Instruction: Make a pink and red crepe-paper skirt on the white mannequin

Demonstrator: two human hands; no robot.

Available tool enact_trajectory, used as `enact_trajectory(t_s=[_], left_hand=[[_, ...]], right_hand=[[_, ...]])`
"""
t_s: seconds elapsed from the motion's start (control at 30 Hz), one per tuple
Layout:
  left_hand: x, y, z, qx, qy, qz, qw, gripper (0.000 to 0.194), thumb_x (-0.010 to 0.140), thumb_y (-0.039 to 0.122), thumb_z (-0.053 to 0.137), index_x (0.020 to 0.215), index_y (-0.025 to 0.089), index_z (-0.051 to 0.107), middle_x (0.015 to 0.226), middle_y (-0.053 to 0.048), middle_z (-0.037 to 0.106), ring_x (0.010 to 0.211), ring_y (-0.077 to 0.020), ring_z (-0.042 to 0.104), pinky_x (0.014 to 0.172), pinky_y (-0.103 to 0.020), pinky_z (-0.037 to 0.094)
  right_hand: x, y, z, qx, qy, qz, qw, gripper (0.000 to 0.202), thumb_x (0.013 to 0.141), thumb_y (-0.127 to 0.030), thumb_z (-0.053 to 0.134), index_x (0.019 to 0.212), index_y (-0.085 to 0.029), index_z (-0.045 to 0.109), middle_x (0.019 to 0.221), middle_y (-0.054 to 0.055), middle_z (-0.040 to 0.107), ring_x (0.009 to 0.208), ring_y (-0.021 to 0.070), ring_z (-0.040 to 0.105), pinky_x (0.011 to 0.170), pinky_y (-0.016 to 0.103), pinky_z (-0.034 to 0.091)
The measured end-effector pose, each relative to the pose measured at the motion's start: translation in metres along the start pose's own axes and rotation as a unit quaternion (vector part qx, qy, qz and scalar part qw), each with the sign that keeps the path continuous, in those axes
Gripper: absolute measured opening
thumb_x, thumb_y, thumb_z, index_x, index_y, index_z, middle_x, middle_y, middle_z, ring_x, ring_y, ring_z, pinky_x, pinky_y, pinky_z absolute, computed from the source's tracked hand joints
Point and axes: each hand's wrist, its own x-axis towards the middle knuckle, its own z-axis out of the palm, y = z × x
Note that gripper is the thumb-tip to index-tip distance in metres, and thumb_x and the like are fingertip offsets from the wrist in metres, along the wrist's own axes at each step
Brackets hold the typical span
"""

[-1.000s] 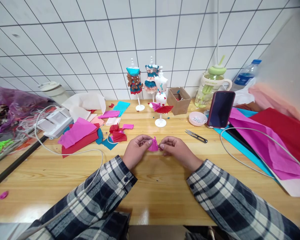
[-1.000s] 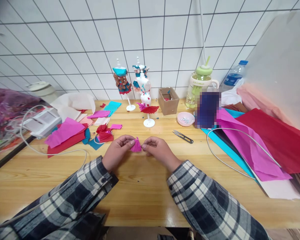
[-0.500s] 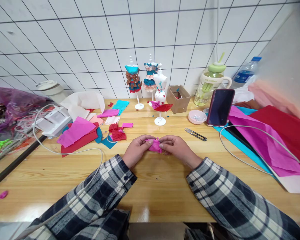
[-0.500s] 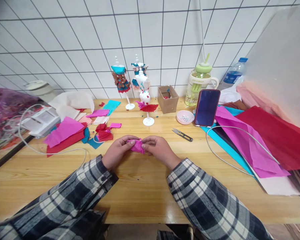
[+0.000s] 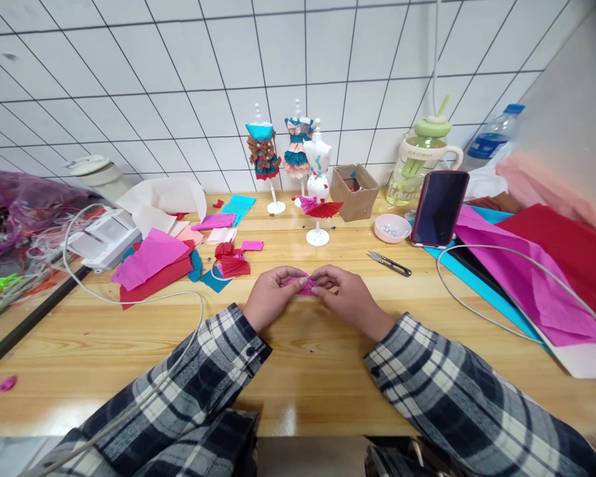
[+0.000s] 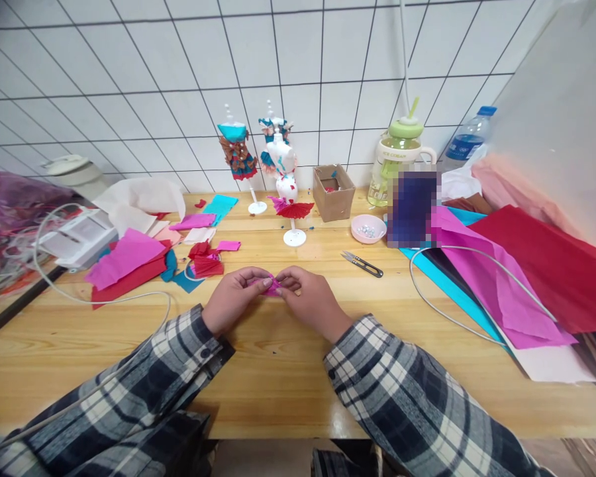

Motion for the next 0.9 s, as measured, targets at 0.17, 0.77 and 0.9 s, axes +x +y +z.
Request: enact_trajectory(t_s=[0.17,0.77,0.9], left_hand=[[0.0032,-0.002,-0.0022,0.033,0.002,0.036,0.999,0.033,0.068,0.042,0.074,0.085,0.015,0.066,0.082,-0.004,0.069,0.078,-0.0177,0.062,0.078,-0.031,0.048],[-0.0023,-0.0016,-0.0018,-0.255,-0.069,-0.059,0.963,0.033,0.071,0.017,0.074,0.1,0.015,0.059,0.087,-0.004,0.069,0.083,-0.0153,0.065,0.086,-0.031,0.048],[-0.0011,-0.0006,-0.0053,-0.33,-0.061,-0.118,0.934,0.024,0.078,0.023,0.065,0.099,0.013,0.062,0.089,-0.008,0.069,0.082,-0.0177,0.066,0.081,-0.034,0.052]], right_hand=[[0.0022,0.0027,-0.0026,0.053,-0.018,0.022,0.998,0.02,0.083,-0.02,0.053,0.1,-0.022,0.065,0.096,0.003,0.072,0.088,0.0164,0.067,0.078,0.031,0.052],[0.0001,0.0014,-0.0007,-0.059,0.028,0.001,0.998,0.008,0.079,-0.027,0.063,0.084,-0.023,0.066,0.078,0.001,0.071,0.069,0.0156,0.065,0.065,0.028,0.05],[0.0007,-0.0003,-0.0014,-0.066,0.051,0.013,0.996,0.007,0.077,-0.025,0.063,0.081,-0.021,0.067,0.074,0.0,0.07,0.064,0.014,0.062,0.062,0.026,0.049]])
